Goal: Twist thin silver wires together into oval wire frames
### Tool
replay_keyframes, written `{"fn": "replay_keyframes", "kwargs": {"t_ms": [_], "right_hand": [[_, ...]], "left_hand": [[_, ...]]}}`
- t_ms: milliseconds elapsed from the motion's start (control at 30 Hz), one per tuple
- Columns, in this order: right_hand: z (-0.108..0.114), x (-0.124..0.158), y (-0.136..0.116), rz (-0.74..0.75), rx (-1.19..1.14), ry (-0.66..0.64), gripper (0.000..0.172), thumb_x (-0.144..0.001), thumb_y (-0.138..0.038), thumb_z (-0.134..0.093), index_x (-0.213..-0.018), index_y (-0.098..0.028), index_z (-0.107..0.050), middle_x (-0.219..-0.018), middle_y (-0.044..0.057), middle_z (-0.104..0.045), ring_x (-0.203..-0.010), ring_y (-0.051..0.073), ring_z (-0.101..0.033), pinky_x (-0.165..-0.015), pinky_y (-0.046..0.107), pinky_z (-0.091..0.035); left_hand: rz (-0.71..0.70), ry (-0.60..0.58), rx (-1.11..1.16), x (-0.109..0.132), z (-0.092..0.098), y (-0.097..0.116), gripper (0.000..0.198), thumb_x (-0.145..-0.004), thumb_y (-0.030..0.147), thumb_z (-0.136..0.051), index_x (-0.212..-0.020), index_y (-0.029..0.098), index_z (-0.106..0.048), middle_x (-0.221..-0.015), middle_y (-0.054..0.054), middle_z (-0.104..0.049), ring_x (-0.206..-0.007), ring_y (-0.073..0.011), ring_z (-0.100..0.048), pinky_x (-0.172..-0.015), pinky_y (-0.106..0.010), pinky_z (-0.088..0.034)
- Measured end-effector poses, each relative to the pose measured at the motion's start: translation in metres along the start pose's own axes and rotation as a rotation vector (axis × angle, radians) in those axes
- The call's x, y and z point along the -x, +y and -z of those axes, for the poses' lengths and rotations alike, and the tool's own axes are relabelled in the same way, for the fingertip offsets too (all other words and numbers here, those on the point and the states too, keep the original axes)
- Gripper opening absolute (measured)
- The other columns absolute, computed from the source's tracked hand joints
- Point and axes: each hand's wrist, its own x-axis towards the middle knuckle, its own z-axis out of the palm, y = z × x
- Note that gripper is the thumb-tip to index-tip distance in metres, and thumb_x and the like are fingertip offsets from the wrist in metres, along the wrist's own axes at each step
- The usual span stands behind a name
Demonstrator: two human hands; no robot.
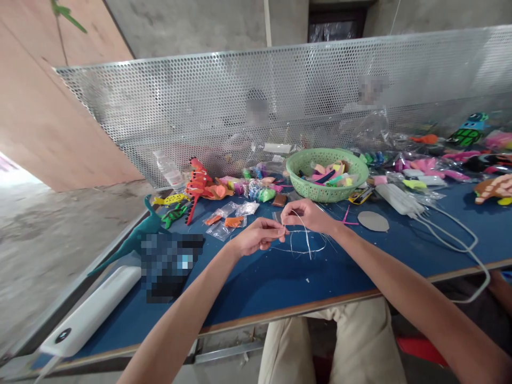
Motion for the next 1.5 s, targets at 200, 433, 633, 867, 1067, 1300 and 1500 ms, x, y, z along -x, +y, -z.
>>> {"fn": "replay_keyframes", "kwargs": {"t_ms": [200, 433, 633, 867, 1067, 1300, 1500], "right_hand": [[-0.019, -0.004, 0.019, 0.028, -0.224, 0.034, 0.023, -0.085, -0.038, -0.073, -0.085, -0.018, -0.061, -0.075, -0.003, -0.063, -0.062, 0.011, -0.06, -0.063, 0.026, -0.05], [-0.015, 0.0, 0.008, 0.451, 0.39, 0.156, 0.009, -0.095, -0.028, -0.062, -0.097, -0.024, -0.069, -0.106, 0.005, -0.064, -0.097, 0.018, -0.061, -0.091, 0.038, -0.05], [-0.004, 0.003, -0.004, 0.579, 0.603, 0.039, 0.007, -0.094, -0.023, -0.06, -0.099, -0.023, -0.064, -0.11, 0.006, -0.062, -0.102, 0.019, -0.058, -0.094, 0.039, -0.049], [0.003, 0.005, -0.008, 0.513, 0.619, -0.154, 0.012, -0.095, -0.015, -0.052, -0.1, -0.023, -0.061, -0.099, 0.004, -0.067, -0.098, 0.019, -0.06, -0.096, 0.041, -0.047], [0.001, 0.006, -0.003, 0.503, 0.563, -0.055, 0.018, -0.087, -0.023, -0.066, -0.105, -0.023, -0.063, -0.104, 0.006, -0.066, -0.095, 0.019, -0.064, -0.086, 0.036, -0.053], [-0.007, 0.003, 0.009, 0.654, 0.586, 0.189, 0.016, -0.089, -0.029, -0.072, -0.105, -0.026, -0.07, -0.104, 0.005, -0.069, -0.096, 0.018, -0.067, -0.085, 0.036, -0.057], [-0.012, 0.003, 0.013, 0.741, 0.583, 0.359, 0.019, -0.088, -0.024, -0.073, -0.106, -0.028, -0.072, -0.103, 0.004, -0.073, -0.094, 0.018, -0.07, -0.083, 0.036, -0.06]], "left_hand": [[-0.025, -0.06, 0.046, -0.001, 0.002, -0.001, 0.032, -0.073, 0.037, -0.084, -0.085, 0.009, -0.075, -0.07, -0.006, -0.066, -0.045, -0.0031, -0.041, -0.039, -0.018, -0.027], [-0.033, -0.119, 0.178, -0.001, 0.008, -0.004, 0.028, -0.073, 0.033, -0.084, -0.082, 0.009, -0.073, -0.069, -0.003, -0.059, -0.046, -0.0013, -0.031, -0.041, -0.017, -0.024], [-0.033, -0.164, 0.205, 0.001, 0.006, -0.005, 0.028, -0.074, 0.033, -0.084, -0.083, 0.009, -0.072, -0.067, -0.002, -0.055, -0.049, -0.0026, -0.034, -0.043, -0.018, -0.024], [-0.029, -0.161, 0.134, -0.002, 0.004, -0.008, 0.032, -0.077, 0.036, -0.082, -0.082, 0.008, -0.07, -0.072, -0.003, -0.054, -0.051, -0.0025, -0.031, -0.045, -0.019, -0.016], [-0.098, -0.045, 0.147, -0.004, 0.005, -0.011, 0.034, -0.077, 0.039, -0.082, -0.083, 0.009, -0.068, -0.062, 0.004, -0.038, -0.05, -0.0022, -0.022, -0.043, -0.017, -0.014], [-0.189, 0.062, 0.245, -0.003, -0.006, -0.007, 0.035, -0.072, 0.038, -0.087, -0.088, 0.012, -0.068, -0.063, 0.005, -0.041, -0.048, -0.0017, -0.024, -0.041, -0.016, -0.014], [-0.272, 0.156, 0.243, -0.004, -0.015, -0.004, 0.034, -0.075, 0.04, -0.084, -0.082, 0.011, -0.068, -0.066, 0.003, -0.045, -0.051, -0.002, -0.029, -0.043, -0.015, -0.021]]}}
